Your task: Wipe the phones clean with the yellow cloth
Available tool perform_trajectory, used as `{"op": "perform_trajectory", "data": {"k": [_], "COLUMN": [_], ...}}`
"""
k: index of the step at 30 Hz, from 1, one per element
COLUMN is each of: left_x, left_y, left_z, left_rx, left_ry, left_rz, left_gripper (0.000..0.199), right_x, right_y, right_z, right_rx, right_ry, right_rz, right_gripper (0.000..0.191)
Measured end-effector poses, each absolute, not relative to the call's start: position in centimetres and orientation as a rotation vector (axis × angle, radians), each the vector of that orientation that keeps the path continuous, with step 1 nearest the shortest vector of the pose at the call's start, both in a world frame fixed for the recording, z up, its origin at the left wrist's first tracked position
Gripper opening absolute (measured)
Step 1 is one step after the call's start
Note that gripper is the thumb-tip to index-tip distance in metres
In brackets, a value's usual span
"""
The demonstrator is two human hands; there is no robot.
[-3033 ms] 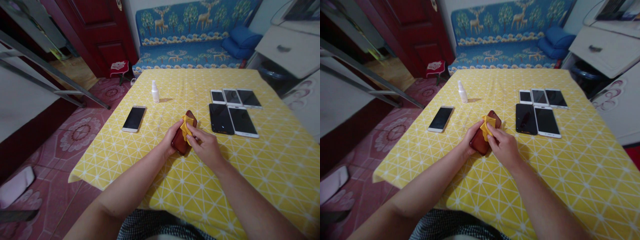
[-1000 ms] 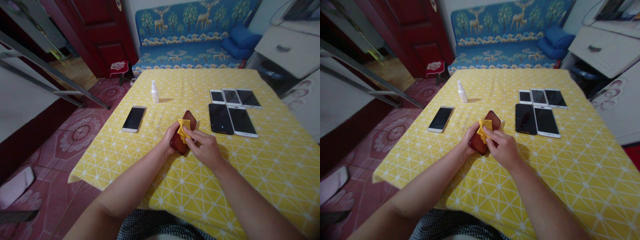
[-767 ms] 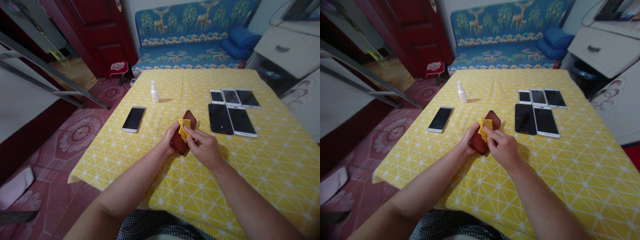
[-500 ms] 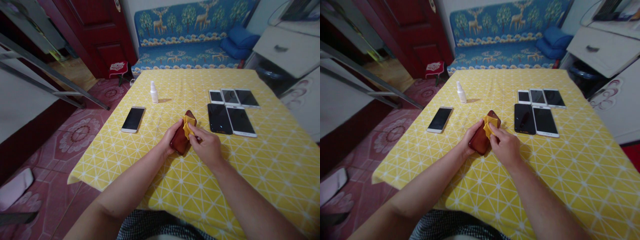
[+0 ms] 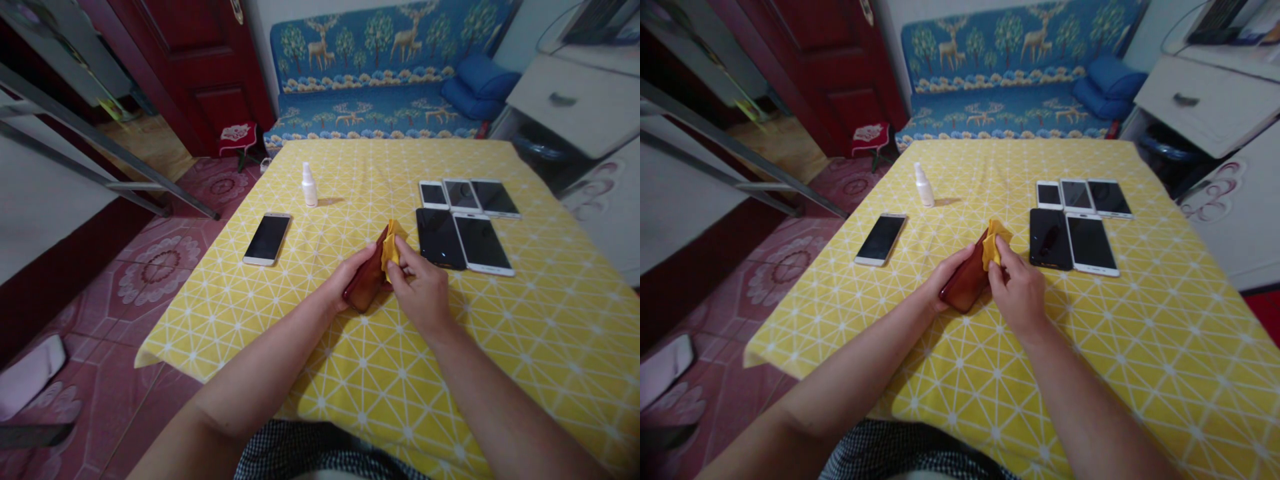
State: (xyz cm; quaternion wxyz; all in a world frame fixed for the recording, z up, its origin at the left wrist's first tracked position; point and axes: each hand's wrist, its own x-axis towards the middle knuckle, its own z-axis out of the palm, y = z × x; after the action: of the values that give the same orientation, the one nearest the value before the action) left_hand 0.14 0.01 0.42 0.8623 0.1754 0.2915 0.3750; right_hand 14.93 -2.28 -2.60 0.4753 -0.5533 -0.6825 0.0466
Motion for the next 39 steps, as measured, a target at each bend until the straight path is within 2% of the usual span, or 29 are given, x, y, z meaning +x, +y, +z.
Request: {"op": "perform_trajectory", "data": {"k": [13, 23, 28, 39], "left_x": [0.1, 0.2, 0.2, -0.4], "left_y": [-0.3, 0.0, 0.3, 0.7], "left_z": [0.8, 0.3, 0.1, -0.9], "left_rx": [0.406, 0.363, 0.310, 0.337], "left_ry": [0.627, 0.572, 0.569, 0.629], "left_rz": [0.721, 0.747, 0.820, 0.775], "left_gripper": [0.034, 0.070, 0.067, 0.077], "right_x": [14.9, 14.5, 14.2, 13.9], "right_y": [-2.5, -2.9, -3.1, -3.4], "right_z": [-1.8, -1.9, -1.7, -1.5], "right_rx": [-1.178, -1.074, -1.016, -0.837], "right_ry": [-1.669, -1.806, -1.856, -1.976], "right_rz": [0.073, 0.166, 0.229, 0.322], "right_gripper": [0.047, 0.044, 0.043, 0.043]}}
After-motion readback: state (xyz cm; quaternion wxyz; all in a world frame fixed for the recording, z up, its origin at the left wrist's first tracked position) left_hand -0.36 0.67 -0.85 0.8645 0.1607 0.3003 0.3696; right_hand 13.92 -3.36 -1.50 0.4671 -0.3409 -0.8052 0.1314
